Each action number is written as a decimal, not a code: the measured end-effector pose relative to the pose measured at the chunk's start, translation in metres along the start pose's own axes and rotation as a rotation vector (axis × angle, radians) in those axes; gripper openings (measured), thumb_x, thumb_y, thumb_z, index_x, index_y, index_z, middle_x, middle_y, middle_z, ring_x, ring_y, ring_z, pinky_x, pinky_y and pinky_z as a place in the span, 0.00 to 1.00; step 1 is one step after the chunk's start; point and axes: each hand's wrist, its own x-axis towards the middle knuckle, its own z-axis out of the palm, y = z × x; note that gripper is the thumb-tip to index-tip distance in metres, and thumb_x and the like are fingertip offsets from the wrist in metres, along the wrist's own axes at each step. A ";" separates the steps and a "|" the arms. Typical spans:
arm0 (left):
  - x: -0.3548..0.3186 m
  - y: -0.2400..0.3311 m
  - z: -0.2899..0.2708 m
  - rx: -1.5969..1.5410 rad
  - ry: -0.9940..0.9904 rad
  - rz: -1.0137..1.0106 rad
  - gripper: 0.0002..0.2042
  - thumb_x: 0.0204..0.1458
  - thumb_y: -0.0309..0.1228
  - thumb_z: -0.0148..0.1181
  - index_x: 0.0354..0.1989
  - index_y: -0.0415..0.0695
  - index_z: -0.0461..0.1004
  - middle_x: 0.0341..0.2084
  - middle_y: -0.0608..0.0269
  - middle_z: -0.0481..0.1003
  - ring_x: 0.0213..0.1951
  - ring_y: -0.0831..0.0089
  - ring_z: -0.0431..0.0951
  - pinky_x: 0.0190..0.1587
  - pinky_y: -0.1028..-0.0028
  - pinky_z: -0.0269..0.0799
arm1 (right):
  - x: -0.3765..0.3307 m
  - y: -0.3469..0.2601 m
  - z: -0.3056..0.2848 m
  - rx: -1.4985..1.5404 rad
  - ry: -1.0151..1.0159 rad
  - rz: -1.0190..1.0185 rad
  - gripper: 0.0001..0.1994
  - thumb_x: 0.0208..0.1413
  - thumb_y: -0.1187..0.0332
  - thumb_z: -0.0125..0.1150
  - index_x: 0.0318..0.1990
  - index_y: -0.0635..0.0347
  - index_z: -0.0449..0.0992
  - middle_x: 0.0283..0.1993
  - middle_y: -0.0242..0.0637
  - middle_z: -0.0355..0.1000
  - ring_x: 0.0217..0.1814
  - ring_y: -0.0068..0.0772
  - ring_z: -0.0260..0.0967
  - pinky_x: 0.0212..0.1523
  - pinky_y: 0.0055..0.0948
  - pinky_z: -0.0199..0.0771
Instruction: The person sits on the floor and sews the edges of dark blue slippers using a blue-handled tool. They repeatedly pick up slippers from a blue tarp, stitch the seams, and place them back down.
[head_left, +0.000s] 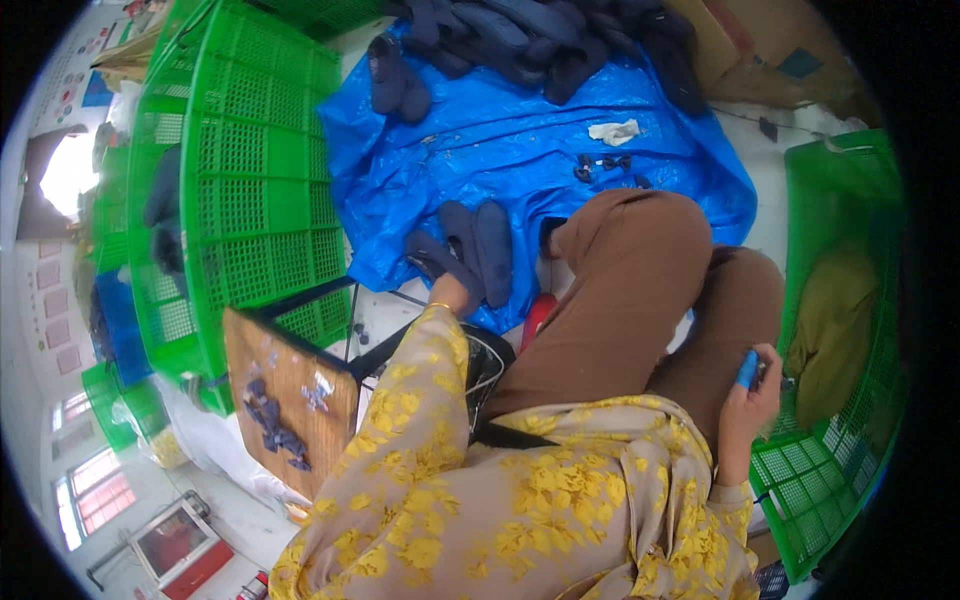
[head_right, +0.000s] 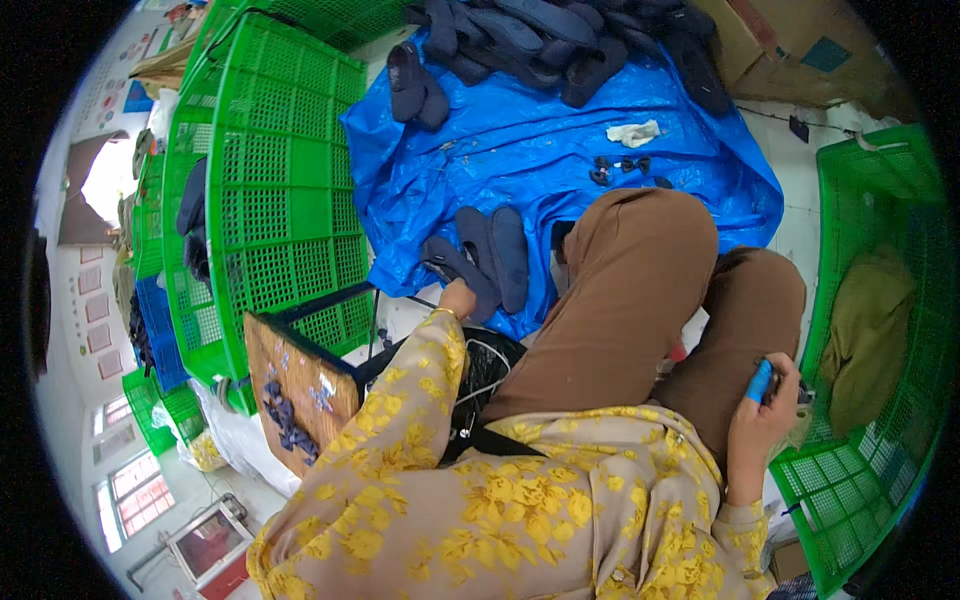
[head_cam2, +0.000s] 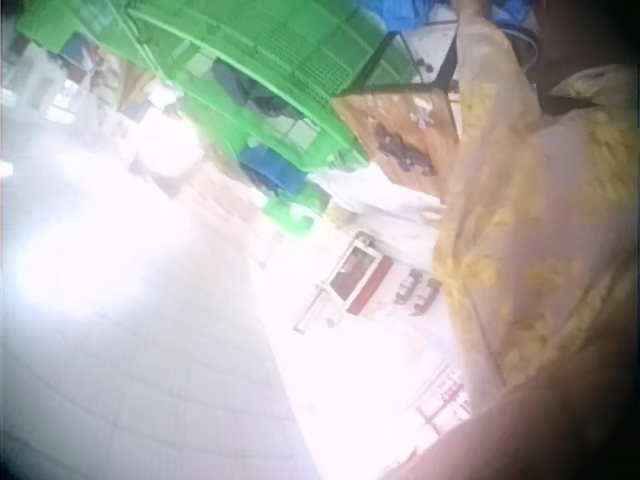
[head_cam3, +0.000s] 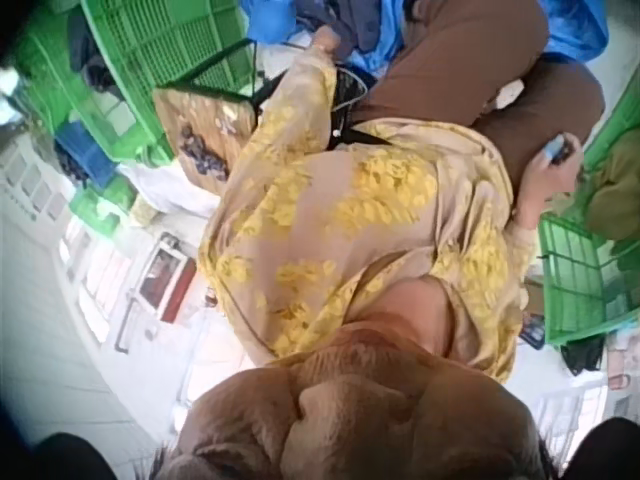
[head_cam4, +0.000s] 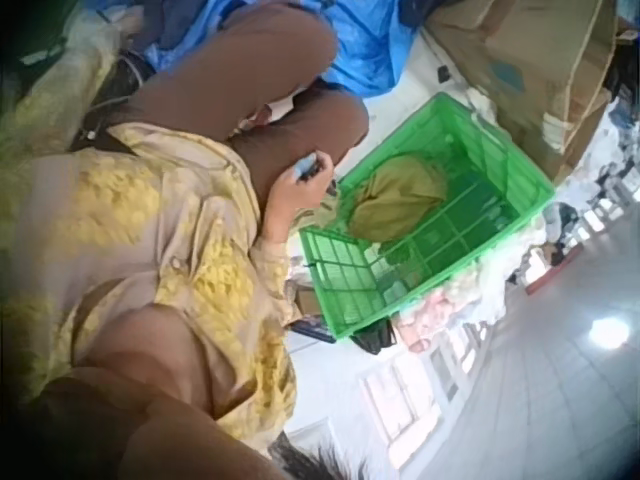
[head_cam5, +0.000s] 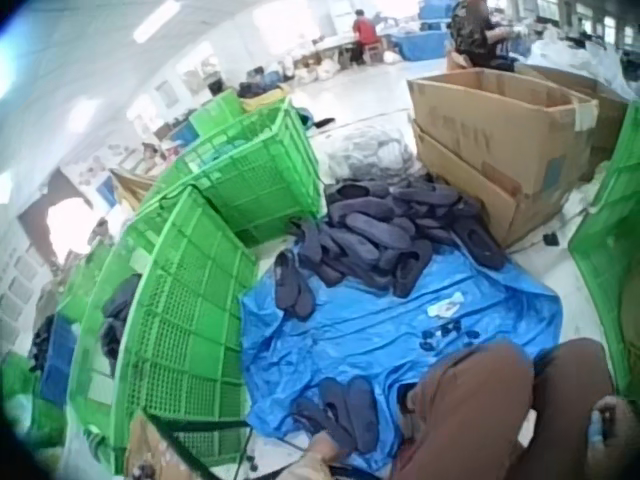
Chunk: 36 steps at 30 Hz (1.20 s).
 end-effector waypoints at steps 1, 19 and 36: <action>-0.005 -0.008 0.017 -0.101 -0.006 -0.155 0.19 0.51 0.28 0.52 0.52 0.39 0.76 0.48 0.45 0.77 0.50 0.47 0.76 0.54 0.61 0.71 | 0.006 0.004 -0.002 -0.062 -0.021 -0.004 0.09 0.59 0.80 0.50 0.46 0.66 0.70 0.42 0.39 0.70 0.44 0.31 0.69 0.48 0.25 0.69; -0.028 0.101 -0.098 -0.776 0.347 -0.155 0.16 0.51 0.37 0.63 0.24 0.35 0.70 0.20 0.50 0.73 0.25 0.65 0.73 0.31 0.64 0.68 | 0.018 -0.009 0.007 -0.085 -0.005 0.040 0.08 0.58 0.78 0.50 0.44 0.66 0.70 0.39 0.36 0.70 0.37 0.24 0.66 0.36 0.19 0.65; -0.283 0.379 -0.249 -1.441 -0.274 0.533 0.11 0.62 0.33 0.48 0.45 0.38 0.64 0.24 0.62 0.72 0.19 0.75 0.76 0.18 0.73 0.68 | -0.004 0.001 -0.022 0.916 -0.063 0.076 0.15 0.64 0.65 0.51 0.53 0.65 0.68 0.49 0.33 0.67 0.46 0.23 0.67 0.47 0.22 0.69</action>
